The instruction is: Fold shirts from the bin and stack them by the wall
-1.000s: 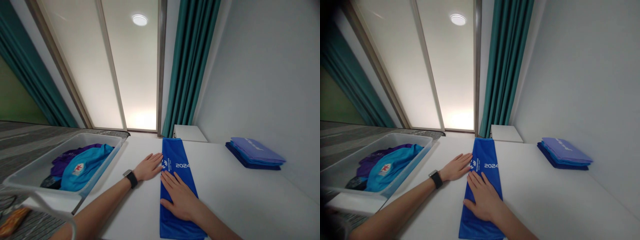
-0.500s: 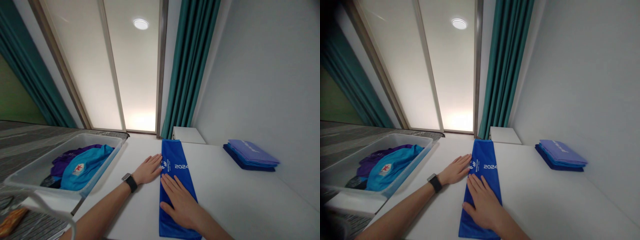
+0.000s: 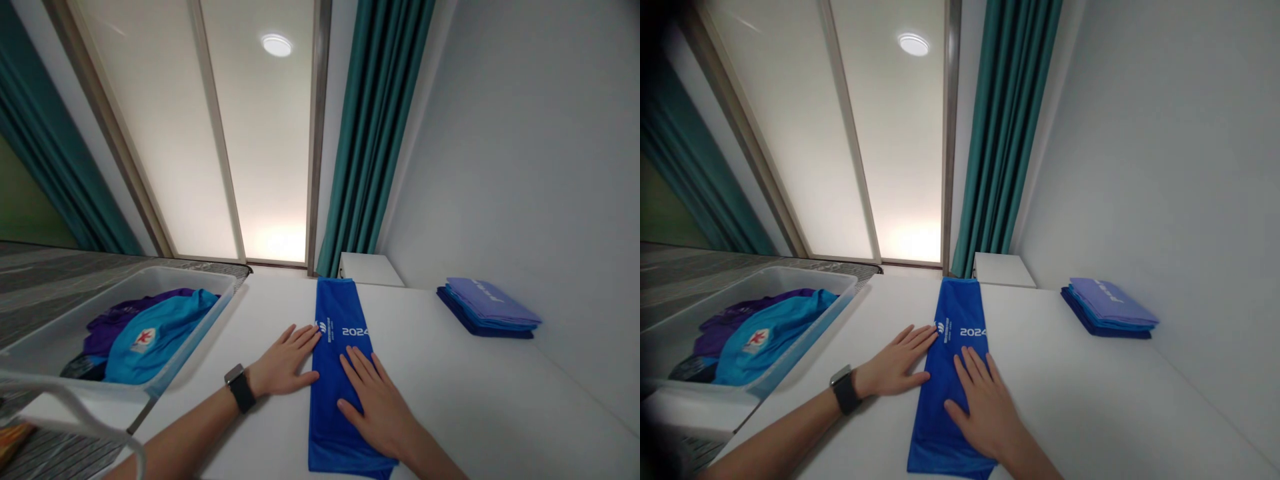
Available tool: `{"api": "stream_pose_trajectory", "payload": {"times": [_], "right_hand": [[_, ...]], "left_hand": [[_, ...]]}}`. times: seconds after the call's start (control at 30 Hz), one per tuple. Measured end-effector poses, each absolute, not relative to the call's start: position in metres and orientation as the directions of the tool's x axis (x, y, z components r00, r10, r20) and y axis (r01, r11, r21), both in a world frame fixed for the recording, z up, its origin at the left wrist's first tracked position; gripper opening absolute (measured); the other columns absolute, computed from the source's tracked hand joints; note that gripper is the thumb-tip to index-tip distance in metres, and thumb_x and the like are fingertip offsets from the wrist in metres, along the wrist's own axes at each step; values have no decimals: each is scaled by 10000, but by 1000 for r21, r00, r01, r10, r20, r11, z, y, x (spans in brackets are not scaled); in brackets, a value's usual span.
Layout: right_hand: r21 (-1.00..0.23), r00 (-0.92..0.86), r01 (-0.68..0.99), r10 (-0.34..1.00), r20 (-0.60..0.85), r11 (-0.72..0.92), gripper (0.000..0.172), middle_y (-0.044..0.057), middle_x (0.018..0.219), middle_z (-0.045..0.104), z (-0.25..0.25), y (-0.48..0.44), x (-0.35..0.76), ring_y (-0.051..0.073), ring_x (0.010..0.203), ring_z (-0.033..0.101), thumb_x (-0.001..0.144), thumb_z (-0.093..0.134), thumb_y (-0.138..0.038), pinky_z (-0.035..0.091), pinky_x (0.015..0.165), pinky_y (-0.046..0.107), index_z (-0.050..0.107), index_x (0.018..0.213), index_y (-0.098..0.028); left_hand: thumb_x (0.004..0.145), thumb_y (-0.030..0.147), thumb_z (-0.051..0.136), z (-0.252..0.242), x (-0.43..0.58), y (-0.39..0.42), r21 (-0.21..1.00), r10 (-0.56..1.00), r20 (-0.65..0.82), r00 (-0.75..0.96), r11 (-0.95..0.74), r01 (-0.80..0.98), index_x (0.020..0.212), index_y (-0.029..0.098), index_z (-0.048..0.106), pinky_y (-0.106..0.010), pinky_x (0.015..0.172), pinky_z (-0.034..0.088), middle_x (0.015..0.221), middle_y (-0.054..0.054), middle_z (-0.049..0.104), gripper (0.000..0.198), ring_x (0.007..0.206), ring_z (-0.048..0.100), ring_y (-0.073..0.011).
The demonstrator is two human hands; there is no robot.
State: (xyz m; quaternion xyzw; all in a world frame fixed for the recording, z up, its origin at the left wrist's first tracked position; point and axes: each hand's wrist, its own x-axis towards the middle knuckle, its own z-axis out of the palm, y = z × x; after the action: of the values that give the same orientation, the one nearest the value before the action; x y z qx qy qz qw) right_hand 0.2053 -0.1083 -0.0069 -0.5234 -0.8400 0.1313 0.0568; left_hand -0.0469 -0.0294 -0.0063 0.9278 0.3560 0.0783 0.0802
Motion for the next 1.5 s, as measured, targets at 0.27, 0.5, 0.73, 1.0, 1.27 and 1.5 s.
{"api": "stream_pose_trajectory", "payload": {"times": [0.27,0.5,0.73,1.0,1.27,1.5], "right_hand": [[-270,-446,866,895,-35,421,748,54,1598,113,-6,-101,203,239,1472,74,936,313,-642,33,1196,471,183,1529,-205],[-255,-446,871,894,-50,421,758,90,1596,103,-6,-86,200,235,1474,54,943,302,-633,31,1192,479,175,1528,-167],[-293,-520,819,854,-18,493,693,71,1589,132,-2,-108,201,231,1464,136,968,294,-581,50,1202,471,161,1531,-199],[-307,-532,808,847,-14,502,680,64,1590,116,-1,-122,199,249,1465,128,970,328,-556,78,1201,490,167,1530,-205],[-339,-533,793,846,14,506,628,45,1588,152,3,-114,213,198,1462,147,989,301,-518,99,1207,454,196,1524,-206],[-318,-557,786,830,7,530,681,60,1588,147,-5,-116,216,220,1464,137,964,353,-545,62,1203,483,161,1529,-214]], "left_hand": [[923,583,419,-12,-48,-24,162,680,103,726,-731,662,1526,201,203,-476,1181,156,1573,-113,241,746,1435,264,-264],[963,482,394,-7,-48,-20,199,649,144,747,-758,621,1532,241,183,-475,1186,164,1589,-72,203,653,1456,203,-247],[942,510,440,-4,-49,-32,232,576,153,803,-811,537,1524,261,220,-488,1188,175,1574,-73,253,670,1445,235,-265],[982,393,403,4,-59,-50,249,547,166,820,-828,502,1519,282,234,-491,1193,168,1565,-57,278,574,1436,263,-252],[971,425,433,23,-61,-87,323,443,87,892,-860,395,1515,317,235,-507,1188,177,1573,-49,243,588,1430,275,-262],[928,451,512,27,-74,-96,343,426,80,901,-861,376,1496,347,280,-505,1187,188,1578,-30,233,623,1424,289,-274]]}}
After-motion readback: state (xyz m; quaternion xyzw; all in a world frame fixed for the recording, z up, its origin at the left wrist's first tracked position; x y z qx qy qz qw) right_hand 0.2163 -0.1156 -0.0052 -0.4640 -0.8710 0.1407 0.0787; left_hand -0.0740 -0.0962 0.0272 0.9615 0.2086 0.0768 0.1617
